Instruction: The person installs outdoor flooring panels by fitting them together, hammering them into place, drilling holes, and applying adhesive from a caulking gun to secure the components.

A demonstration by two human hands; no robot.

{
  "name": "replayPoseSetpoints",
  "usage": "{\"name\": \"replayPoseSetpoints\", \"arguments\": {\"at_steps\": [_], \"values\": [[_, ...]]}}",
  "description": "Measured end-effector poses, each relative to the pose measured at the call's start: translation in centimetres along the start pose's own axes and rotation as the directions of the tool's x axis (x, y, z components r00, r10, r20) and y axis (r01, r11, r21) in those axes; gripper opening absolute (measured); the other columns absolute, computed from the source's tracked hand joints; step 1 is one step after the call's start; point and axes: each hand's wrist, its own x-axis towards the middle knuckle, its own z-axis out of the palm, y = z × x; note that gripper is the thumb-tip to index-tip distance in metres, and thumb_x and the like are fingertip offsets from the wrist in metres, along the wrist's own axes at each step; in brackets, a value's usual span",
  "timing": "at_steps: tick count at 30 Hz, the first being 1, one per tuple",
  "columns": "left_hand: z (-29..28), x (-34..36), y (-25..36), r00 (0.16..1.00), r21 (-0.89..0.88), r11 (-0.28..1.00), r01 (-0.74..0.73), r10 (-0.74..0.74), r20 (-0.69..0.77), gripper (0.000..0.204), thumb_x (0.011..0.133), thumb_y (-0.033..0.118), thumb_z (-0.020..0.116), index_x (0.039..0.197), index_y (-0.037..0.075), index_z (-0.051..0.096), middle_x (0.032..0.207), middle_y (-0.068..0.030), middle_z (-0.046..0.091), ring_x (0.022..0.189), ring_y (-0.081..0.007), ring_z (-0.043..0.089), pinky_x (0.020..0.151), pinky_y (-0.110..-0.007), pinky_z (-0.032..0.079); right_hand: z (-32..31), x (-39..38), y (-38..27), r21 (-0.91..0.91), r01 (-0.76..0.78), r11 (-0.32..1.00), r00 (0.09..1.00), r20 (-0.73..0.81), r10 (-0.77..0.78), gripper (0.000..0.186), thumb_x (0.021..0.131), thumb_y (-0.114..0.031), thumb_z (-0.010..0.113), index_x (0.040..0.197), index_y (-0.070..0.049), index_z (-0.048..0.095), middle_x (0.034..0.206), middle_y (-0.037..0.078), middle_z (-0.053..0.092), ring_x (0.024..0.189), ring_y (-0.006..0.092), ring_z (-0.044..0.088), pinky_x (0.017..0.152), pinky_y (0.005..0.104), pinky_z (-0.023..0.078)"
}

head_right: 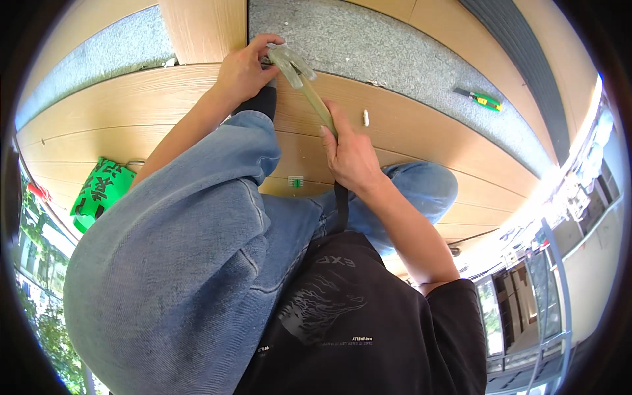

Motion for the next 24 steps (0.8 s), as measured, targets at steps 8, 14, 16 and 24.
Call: {"name": "replayPoseSetpoints", "arguments": {"at_steps": [8,14,16,24], "values": [[-0.1,0.1,-0.2,0.999,-0.069,0.997,-0.041,0.041,-0.004,0.05,0.09,0.023,0.081,0.135,0.02,0.059,0.098,-0.0023,0.081,0.086,-0.0284,0.076,0.074,-0.041,0.061,0.2,0.5,0.9,-0.131,0.128,0.983,0.974,-0.169,-0.149,0.05,0.106,-0.017,0.058,0.153,-0.013,0.041,0.115,0.033,0.068,0.1,0.056,0.066,0.081,0.0597,0.055],[-0.2,0.4,-0.2,0.999,-0.037,0.998,-0.041,0.041,0.006,0.049,0.09,0.022,0.08,0.134,0.021,0.06,0.097,-0.003,0.081,0.084,-0.0305,0.076,0.075,-0.04,0.061,1.1,1.7,2.8,-0.175,0.124,0.977,0.975,-0.162,-0.152,0.049,0.106,-0.018,0.059,0.151,-0.012,0.043,0.11,0.033,0.069,0.094,0.0556,0.067,0.075,0.0588,0.056],[-0.2,0.1,0.0,0.999,-0.055,0.999,-0.001,0.003,0.035,0.04,0.091,0.024,0.076,0.129,0.022,0.063,0.095,0.0011,0.081,0.084,-0.0306,0.077,0.075,-0.044,0.062,0.6,0.5,2.0,-0.157,0.162,0.974,0.967,-0.171,-0.189,0.049,0.106,-0.018,0.059,0.151,-0.012,0.043,0.106,0.032,0.069,0.091,0.0557,0.067,0.074,0.0591,0.055],[-0.1,0.1,-0.2,1.0,-0.02,0.999,-0.028,0.028,0.005,0.04,0.091,0.024,0.076,0.13,0.022,0.063,0.095,0.0012,0.081,0.084,-0.0306,0.077,0.075,-0.044,0.062,0.7,1.6,2.7,-0.203,0.092,0.975,0.981,-0.147,-0.124,0.05,0.105,-0.017,0.061,0.152,-0.011,0.042,0.1,0.031,0.07,0.09,0.054,0.068,0.073,0.0583,0.055]]}}
